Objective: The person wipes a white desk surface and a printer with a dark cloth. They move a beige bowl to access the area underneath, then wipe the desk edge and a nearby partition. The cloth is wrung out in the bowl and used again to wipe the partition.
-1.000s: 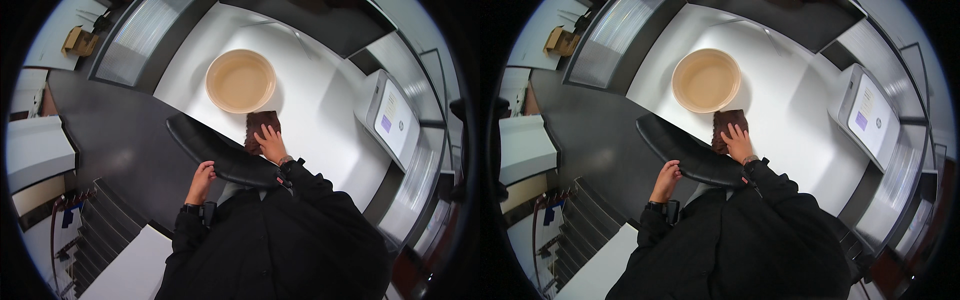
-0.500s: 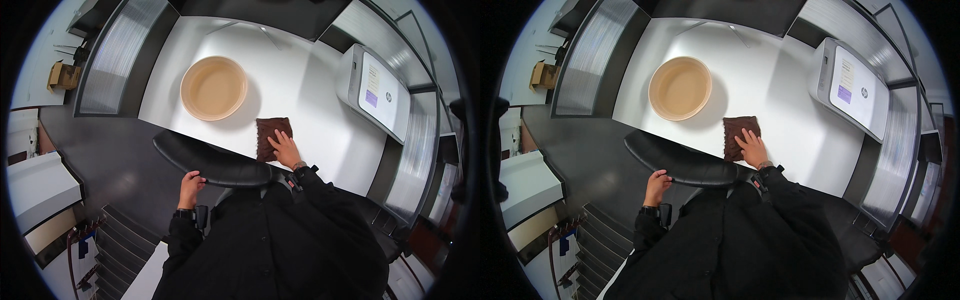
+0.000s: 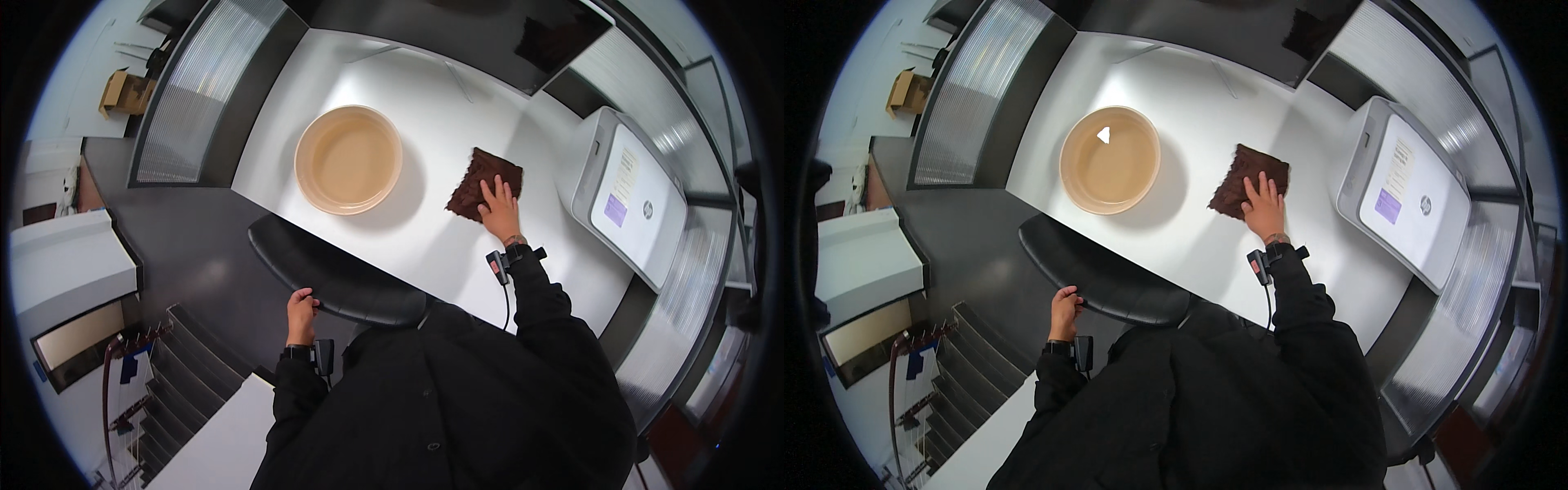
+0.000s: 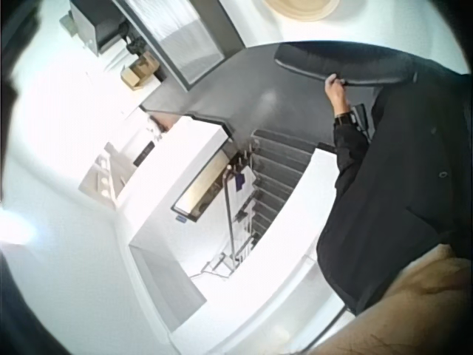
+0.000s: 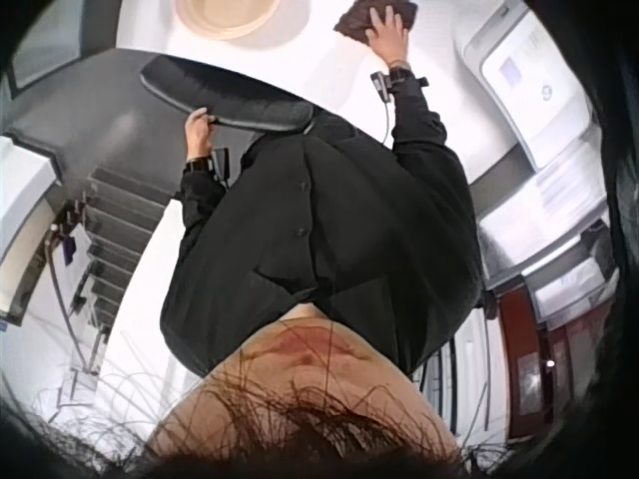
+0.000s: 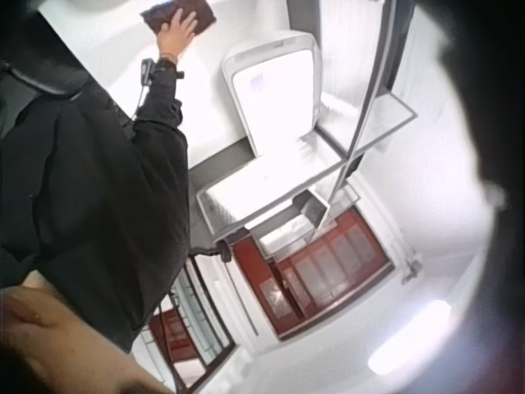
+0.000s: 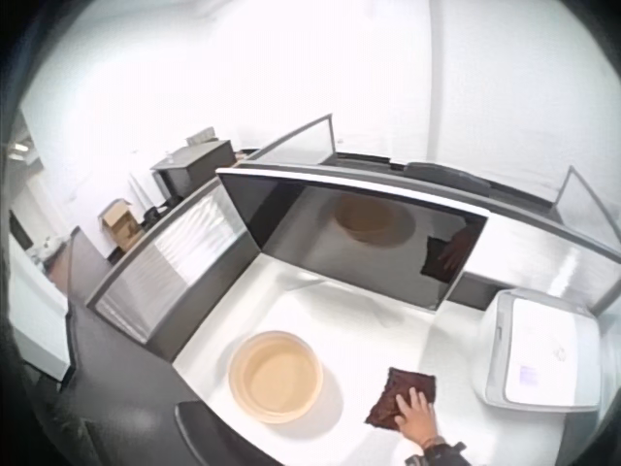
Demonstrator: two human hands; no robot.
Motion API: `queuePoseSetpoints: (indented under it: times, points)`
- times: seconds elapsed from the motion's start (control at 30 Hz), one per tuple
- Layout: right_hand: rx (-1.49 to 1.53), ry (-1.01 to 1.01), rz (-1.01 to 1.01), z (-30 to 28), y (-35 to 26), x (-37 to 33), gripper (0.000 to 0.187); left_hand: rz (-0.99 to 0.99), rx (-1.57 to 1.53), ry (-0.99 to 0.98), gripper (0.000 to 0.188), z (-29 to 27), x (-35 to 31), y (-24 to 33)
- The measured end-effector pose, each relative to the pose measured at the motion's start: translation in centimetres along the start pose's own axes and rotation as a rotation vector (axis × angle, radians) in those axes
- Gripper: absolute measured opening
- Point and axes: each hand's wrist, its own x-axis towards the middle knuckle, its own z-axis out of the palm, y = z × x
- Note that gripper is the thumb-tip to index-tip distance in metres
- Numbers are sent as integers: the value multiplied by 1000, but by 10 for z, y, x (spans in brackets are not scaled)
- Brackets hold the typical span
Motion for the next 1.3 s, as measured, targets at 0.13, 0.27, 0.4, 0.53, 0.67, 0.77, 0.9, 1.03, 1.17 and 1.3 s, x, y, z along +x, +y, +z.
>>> queuePoseSetpoints:
  times: [0.13,0.27,0.4,0.53,0.67,0.77,0.9,1.03,1.17,1.3]
  points:
    - [24,8,67,-12,7,31,59,27,-34,57,26,9,-6,-2]
    - [46,59,82,-18,14,58,57,69,60,32,39,13,-13,0]
    - [18,101,69,-23,23,75,55,96,29,24,49,12,-15,-2]
    - [-18,173,66,-31,37,99,54,117,47,58,51,13,-14,-6]
    - [-25,266,148,-33,50,136,54,112,-9,73,51,15,-14,-9]
    - [-54,336,214,-33,62,166,55,92,-30,88,50,15,-14,-7]
    - [-88,436,265,-35,83,204,48,66,-48,109,50,18,-14,-5]
    - [-74,492,250,-41,97,234,41,53,-63,135,49,20,-16,-5]
    - [-181,521,189,-42,103,245,38,37,-56,148,48,20,-17,-2]
    - [-300,708,-187,-42,95,254,24,45,-35,144,48,21,-17,1]
